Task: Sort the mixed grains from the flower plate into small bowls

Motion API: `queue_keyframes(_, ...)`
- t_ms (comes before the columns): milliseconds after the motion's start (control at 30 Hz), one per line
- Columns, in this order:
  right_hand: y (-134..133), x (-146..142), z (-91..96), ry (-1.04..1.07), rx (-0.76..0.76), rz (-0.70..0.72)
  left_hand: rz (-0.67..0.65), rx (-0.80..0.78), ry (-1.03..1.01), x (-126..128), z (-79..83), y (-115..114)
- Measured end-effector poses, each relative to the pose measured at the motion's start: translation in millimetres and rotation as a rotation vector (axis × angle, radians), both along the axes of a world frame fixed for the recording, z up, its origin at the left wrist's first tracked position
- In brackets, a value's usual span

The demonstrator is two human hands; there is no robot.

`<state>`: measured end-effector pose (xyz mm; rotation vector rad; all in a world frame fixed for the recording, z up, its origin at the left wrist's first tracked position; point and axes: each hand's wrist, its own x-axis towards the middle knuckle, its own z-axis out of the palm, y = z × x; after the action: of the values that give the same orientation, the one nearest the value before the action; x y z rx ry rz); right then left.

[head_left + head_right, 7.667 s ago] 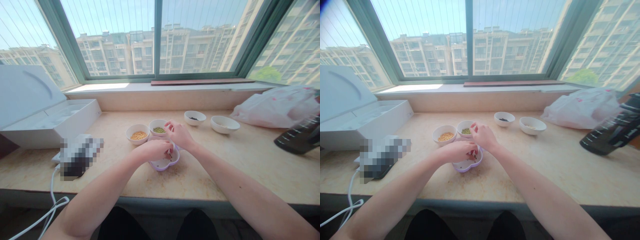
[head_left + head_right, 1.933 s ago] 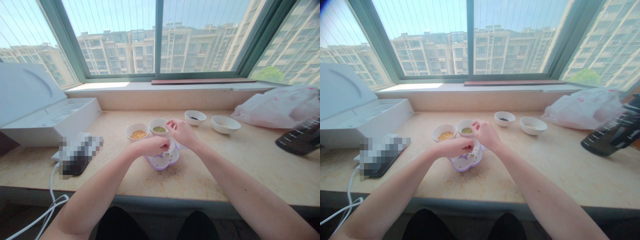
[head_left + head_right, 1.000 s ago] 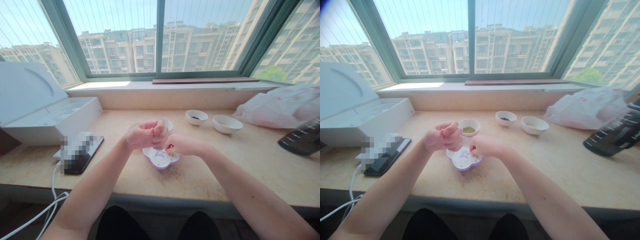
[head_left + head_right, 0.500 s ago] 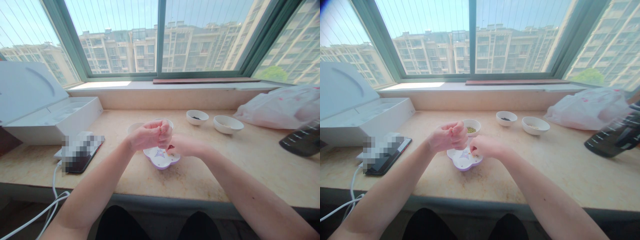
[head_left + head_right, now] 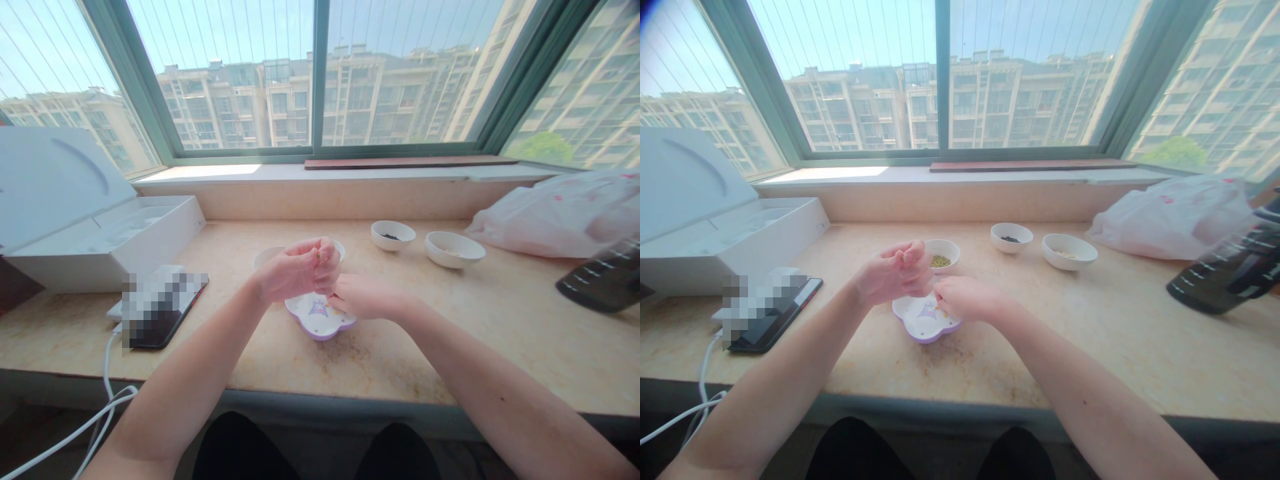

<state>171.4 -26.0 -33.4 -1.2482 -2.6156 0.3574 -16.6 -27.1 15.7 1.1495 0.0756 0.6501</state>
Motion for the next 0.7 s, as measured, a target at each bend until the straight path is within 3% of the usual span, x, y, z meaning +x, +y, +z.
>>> queue_keyframes(67, -0.9, 0.1, 6.8, -0.024, -0.029, 0.006, 0.155, 0.027, 0.028, 1.9, -0.3, 5.4)
queue_keyframes(133, -1.6, 1.1, 13.8, 0.017, -0.019, -0.018, 0.412, 0.134, 0.107, 4.1, -4.8, 16.4)
queue_keyframes(233, -2.0, 3.1, 22.1, 0.105, -0.028, -0.047, 0.869, 0.481, 0.407, 4.6, -19.3, 37.9)
queue_keyframes(300, -1.5, 4.2, 25.8, 0.161, -0.050, -0.048, 1.029, 0.758, 0.693, 2.4, -29.8, 49.3)
queue_keyframes(367, -0.5, 4.6, 28.6, 0.272, -0.058, -0.041, 1.035, 0.991, 0.927, -0.5, -37.2, 55.2)
queue_keyframes(467, 0.7, 4.4, 32.7, 0.566, -0.167, 0.010, 0.967, 1.167, 1.092, -3.0, -39.8, 55.1)
queue_keyframes(567, -1.4, 5.0, 38.5, 0.835, -0.497, 0.148, 0.920, 1.199, 1.147, -2.9, -35.6, 49.9)
queue_keyframes(700, -8.5, 7.9, 46.2, 0.976, -0.901, 0.288, 0.886, 1.159, 1.128, -0.7, -28.3, 41.8)
